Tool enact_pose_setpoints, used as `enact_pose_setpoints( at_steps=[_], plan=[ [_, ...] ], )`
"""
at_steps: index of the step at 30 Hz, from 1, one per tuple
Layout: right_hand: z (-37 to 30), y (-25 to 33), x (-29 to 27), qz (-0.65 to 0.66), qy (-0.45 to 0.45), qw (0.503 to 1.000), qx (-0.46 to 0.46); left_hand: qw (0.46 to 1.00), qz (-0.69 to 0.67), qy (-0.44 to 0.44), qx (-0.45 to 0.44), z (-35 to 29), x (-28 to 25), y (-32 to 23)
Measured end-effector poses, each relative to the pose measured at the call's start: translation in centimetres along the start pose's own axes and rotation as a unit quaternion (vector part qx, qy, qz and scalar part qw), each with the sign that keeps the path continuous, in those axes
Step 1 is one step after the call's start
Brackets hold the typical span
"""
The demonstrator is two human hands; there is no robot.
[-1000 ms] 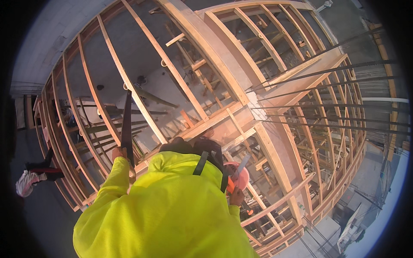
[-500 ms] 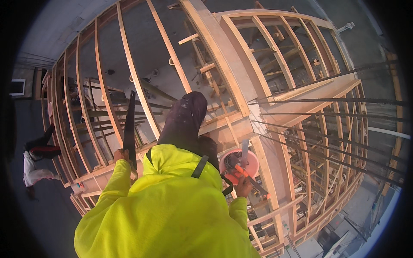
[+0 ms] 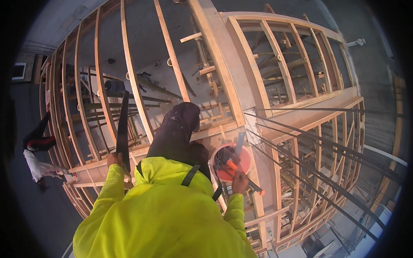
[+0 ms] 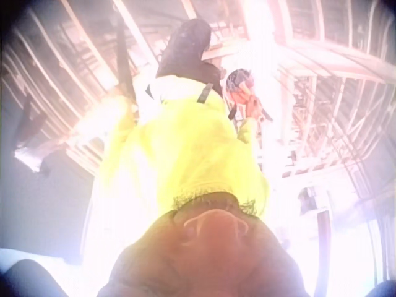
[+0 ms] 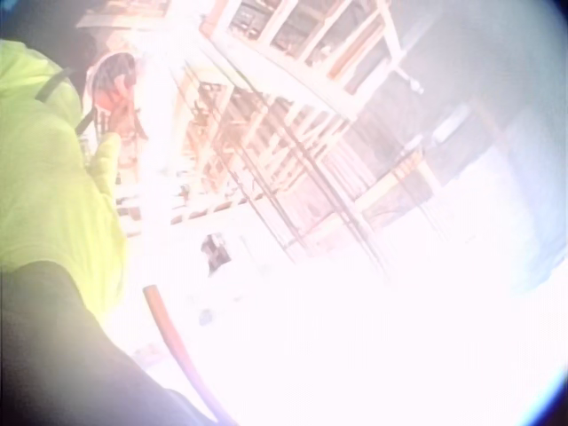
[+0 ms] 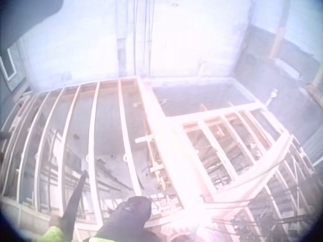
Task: The person assembles a curved wooden framework using a hammer, hand saw, and nails. They cut and fit wooden planks, secure them with nails, and adjust the structure's alignment.
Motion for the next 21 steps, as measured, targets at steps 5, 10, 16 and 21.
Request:
enact_pose_setpoints(
  at_steps=[5, 10, 16, 21],
  plan=[
    [4.1, 11.3, 2.7, 0.079, 0.035, 0.996, 0.028, 0.999, -0.021, 0.011, -0.042, -0.6, -2.2, -2.0],
    [8.0, 21.7, 4.2, 0.151, 0.038, 0.987, 0.048, 0.999, -0.018, 0.001, -0.047, -0.8, -3.7, -2.4],
    [11.4, 36.5, 1.8, 0.269, -0.032, 0.959, 0.079, 0.997, -0.063, -0.004, -0.035, -2.8, -10.4, -4.2],
    [15.0, 45.4, -1.7, 0.334, -0.053, 0.941, 0.022, 1.000, -0.017, -0.023, -0.013, -3.1, -14.3, -5.0]
  ],
)
Point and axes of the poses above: each hand's wrist, its own z-axis towards the middle knuckle, its own x-axis out of the palm, y = z × x, the point moved 1 cm from there along z, towards the middle knuckle, and after that the axes turned 6 degrees about -y, right-handed, at the moved point
